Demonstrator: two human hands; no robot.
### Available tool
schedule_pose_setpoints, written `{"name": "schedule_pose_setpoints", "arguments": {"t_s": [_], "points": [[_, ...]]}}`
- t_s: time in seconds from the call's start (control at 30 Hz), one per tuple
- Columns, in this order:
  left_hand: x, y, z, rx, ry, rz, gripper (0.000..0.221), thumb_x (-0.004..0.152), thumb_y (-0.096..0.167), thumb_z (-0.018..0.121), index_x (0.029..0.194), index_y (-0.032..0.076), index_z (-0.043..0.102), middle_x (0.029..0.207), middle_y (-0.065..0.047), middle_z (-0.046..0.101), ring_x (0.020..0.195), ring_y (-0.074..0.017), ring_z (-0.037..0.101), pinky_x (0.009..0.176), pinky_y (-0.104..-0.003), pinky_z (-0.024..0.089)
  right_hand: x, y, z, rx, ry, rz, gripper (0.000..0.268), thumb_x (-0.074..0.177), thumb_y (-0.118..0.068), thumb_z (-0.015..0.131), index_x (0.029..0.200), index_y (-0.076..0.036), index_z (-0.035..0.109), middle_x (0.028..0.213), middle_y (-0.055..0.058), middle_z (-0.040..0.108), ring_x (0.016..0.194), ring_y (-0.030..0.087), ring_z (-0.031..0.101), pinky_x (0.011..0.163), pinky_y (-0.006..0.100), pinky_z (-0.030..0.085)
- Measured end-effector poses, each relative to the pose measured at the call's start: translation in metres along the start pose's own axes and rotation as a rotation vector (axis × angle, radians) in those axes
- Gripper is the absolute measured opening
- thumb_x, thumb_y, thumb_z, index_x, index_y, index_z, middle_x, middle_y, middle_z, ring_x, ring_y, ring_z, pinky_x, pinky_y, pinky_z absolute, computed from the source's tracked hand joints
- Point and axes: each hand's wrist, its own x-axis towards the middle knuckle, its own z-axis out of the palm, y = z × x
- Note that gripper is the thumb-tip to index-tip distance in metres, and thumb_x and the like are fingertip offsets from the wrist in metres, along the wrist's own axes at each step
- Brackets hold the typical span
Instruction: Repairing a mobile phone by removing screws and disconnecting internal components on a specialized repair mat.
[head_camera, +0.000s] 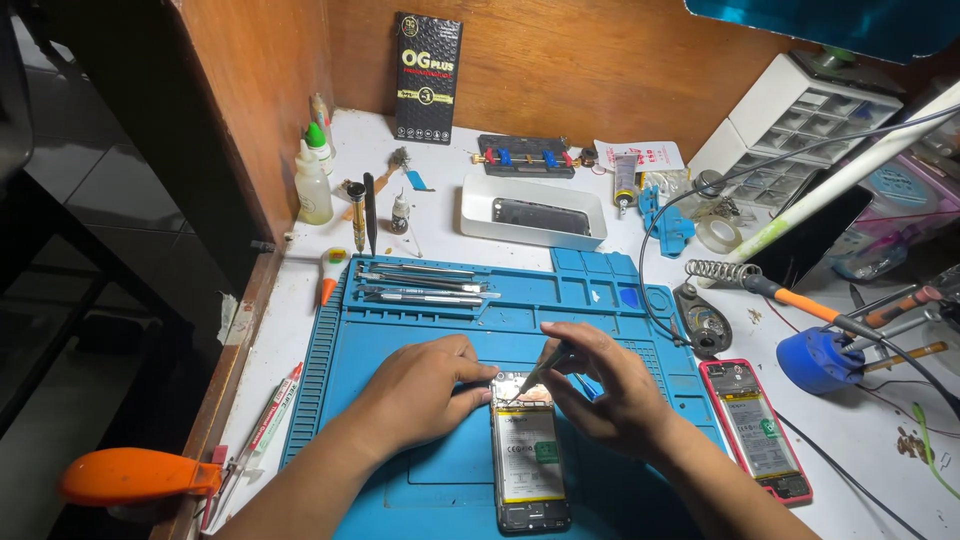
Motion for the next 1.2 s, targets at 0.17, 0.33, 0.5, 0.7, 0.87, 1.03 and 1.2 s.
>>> {"name": "schedule_pose_setpoints", "arguments": {"t_s": [0.17, 0.33, 0.5, 0.7, 0.87, 1.03, 1.2], "points": [[0.001, -0.003, 0.002, 0.011, 0.016, 0.006, 0.035, 0.089, 0.042, 0.071, 0.122, 0.031, 0.077, 0.103, 0.008, 0.067, 0.093, -0.0214, 0.067, 0.074, -0.042, 0.050, -0.001, -0.002, 0.000, 0.014, 0.016, 0.007, 0.051, 0.097, 0.000, 0.064, 0.144, -0.005, 0.044, 0.101, 0.012, 0.063, 0.088, 0.021, 0.067, 0.085, 0.030, 0.068], [0.000, 0.002, -0.003, 0.019, -0.012, -0.023, 0.036, 0.090, 0.042, 0.070, 0.124, 0.033, 0.076, 0.103, 0.009, 0.067, 0.093, -0.0196, 0.066, 0.072, -0.040, 0.050, -0.002, 0.000, 0.001, 0.041, 0.011, 0.009, 0.051, 0.098, -0.002, 0.063, 0.145, -0.006, 0.045, 0.103, 0.011, 0.064, 0.089, 0.020, 0.067, 0.086, 0.030, 0.067], [0.001, 0.001, -0.002, 0.018, -0.006, -0.019, 0.035, 0.089, 0.043, 0.070, 0.123, 0.034, 0.077, 0.100, 0.010, 0.067, 0.091, -0.0180, 0.066, 0.071, -0.039, 0.050, -0.002, 0.002, 0.001, 0.008, -0.005, -0.008, 0.048, 0.099, -0.005, 0.063, 0.144, -0.004, 0.046, 0.105, 0.012, 0.064, 0.090, 0.020, 0.065, 0.084, 0.028, 0.065], [0.000, 0.005, -0.005, 0.010, -0.010, -0.019, 0.035, 0.090, 0.041, 0.071, 0.123, 0.032, 0.077, 0.102, 0.009, 0.068, 0.091, -0.0178, 0.067, 0.073, -0.038, 0.050, -0.005, 0.004, -0.002, 0.041, -0.040, 0.012, 0.048, 0.099, -0.003, 0.062, 0.144, -0.006, 0.046, 0.107, 0.013, 0.064, 0.092, 0.022, 0.068, 0.088, 0.031, 0.065], [-0.001, 0.004, -0.005, 0.012, -0.015, -0.016, 0.036, 0.090, 0.041, 0.070, 0.124, 0.032, 0.076, 0.103, 0.008, 0.068, 0.092, -0.0178, 0.066, 0.073, -0.038, 0.050, -0.009, 0.010, 0.000, -0.034, -0.041, -0.018, 0.049, 0.098, -0.003, 0.061, 0.145, -0.007, 0.046, 0.113, 0.015, 0.066, 0.094, 0.023, 0.072, 0.087, 0.031, 0.066], [-0.001, 0.005, -0.005, 0.020, -0.009, -0.019, 0.035, 0.090, 0.042, 0.069, 0.123, 0.032, 0.077, 0.103, 0.009, 0.068, 0.093, -0.0181, 0.067, 0.075, -0.038, 0.050, 0.008, -0.009, 0.003, -0.106, -0.003, -0.126, 0.050, 0.097, -0.001, 0.069, 0.143, -0.005, 0.049, 0.106, 0.011, 0.069, 0.090, 0.022, 0.068, 0.086, 0.033, 0.059], [-0.001, 0.002, -0.001, 0.019, 0.009, -0.004, 0.035, 0.090, 0.041, 0.070, 0.123, 0.032, 0.077, 0.103, 0.008, 0.068, 0.092, -0.0196, 0.067, 0.072, -0.039, 0.050, 0.016, -0.015, 0.014, -0.224, 0.128, -0.153, 0.047, 0.090, -0.008, 0.082, 0.131, -0.006, 0.061, 0.094, 0.007, 0.074, 0.072, 0.014, 0.070, 0.073, 0.026, 0.060]]}}
